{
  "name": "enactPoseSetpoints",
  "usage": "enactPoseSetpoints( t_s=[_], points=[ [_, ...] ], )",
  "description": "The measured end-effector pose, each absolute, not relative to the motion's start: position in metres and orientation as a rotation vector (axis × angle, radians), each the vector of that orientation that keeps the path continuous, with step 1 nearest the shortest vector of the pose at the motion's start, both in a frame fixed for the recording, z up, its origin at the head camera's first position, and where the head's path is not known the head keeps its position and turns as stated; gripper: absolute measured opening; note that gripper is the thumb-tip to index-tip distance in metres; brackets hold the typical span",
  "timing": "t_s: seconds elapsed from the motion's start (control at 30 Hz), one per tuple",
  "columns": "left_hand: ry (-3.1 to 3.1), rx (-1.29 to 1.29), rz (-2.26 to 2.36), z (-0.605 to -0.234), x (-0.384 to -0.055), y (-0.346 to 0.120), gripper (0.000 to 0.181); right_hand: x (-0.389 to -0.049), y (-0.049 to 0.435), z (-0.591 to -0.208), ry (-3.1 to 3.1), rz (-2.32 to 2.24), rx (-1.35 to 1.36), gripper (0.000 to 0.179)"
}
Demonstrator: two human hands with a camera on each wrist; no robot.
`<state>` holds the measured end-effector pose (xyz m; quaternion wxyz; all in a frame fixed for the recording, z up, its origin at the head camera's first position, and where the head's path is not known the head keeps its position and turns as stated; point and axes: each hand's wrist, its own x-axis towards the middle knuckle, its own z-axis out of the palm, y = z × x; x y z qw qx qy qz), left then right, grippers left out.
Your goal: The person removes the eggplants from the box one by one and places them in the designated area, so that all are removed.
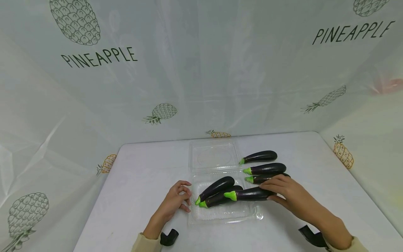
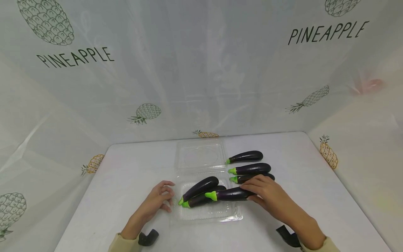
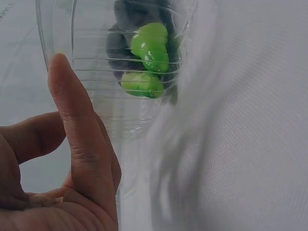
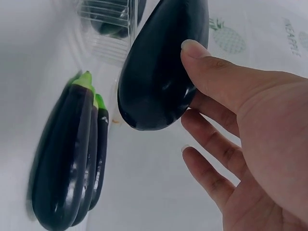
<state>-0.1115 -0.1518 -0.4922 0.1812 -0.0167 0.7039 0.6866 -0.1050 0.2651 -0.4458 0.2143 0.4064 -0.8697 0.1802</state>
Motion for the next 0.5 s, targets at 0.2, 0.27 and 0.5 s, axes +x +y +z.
enactPoseSetpoints(
  t_s=[0.2,0.27,0.5],
  points=[
    [1.984,-0.051,1.938,-0.492,-0.112,-0.152,0.040,-0.104,0.273,-0.445,-2.424,0.491,1.093,0.063],
    [1.985,-0.050,1.935,-0.492,-0.112,-0.152,0.040,-0.103,0.276,-0.445,-2.424,0.492,1.083,0.063],
    [1.981,-0.049,1.933,-0.492,-0.112,-0.152,0.040,-0.103,0.288,-0.446,-2.425,0.474,1.044,0.064]
  ],
)
